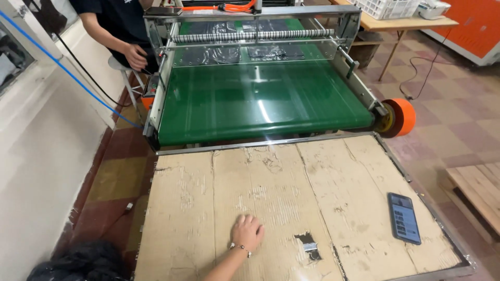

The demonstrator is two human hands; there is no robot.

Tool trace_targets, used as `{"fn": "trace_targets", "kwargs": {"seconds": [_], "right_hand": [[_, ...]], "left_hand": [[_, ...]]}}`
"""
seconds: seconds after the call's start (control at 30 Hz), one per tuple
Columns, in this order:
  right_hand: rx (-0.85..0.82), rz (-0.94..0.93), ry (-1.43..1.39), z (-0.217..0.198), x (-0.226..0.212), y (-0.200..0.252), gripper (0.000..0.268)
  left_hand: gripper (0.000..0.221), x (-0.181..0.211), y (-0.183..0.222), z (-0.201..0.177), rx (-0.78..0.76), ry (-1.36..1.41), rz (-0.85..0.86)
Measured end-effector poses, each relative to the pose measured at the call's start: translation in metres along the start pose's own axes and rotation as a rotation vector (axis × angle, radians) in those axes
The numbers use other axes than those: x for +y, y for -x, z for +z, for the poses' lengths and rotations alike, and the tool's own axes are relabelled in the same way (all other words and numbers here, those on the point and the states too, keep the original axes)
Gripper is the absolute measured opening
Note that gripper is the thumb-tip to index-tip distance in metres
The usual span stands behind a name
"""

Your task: Fold and stack plastic bags at a production workstation

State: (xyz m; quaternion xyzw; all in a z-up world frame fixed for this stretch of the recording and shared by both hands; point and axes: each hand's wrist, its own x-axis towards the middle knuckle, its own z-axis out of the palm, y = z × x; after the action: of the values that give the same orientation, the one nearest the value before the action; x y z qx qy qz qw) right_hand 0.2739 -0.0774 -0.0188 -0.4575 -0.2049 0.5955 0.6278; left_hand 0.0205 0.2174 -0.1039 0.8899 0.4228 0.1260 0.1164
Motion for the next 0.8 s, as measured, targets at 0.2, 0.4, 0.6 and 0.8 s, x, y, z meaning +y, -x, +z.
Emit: {"fn": "trace_targets", "kwargs": {"seconds": [0.2, 0.4, 0.6, 0.8], "right_hand": [[0.038, -0.037, 0.004, 0.041, -0.025, -0.034, 0.086], [0.057, -0.066, -0.01, 0.098, -0.034, -0.073, 0.089], [-0.003, -0.308, 0.56, 0.179, 0.004, -0.114, 0.081], [-0.237, -0.19, 1.405, 0.174, 0.06, -0.123, 0.077]], "left_hand": [[0.035, 0.002, -0.001, -0.007, 0.035, 0.019, -0.01], [0.03, 0.002, 0.008, -0.029, 0.248, 0.211, 0.031], [0.038, 0.01, 0.055, 0.008, 0.089, 1.281, -0.356], [0.073, 0.03, 0.094, -0.054, -0.173, 1.634, -0.837]]}}
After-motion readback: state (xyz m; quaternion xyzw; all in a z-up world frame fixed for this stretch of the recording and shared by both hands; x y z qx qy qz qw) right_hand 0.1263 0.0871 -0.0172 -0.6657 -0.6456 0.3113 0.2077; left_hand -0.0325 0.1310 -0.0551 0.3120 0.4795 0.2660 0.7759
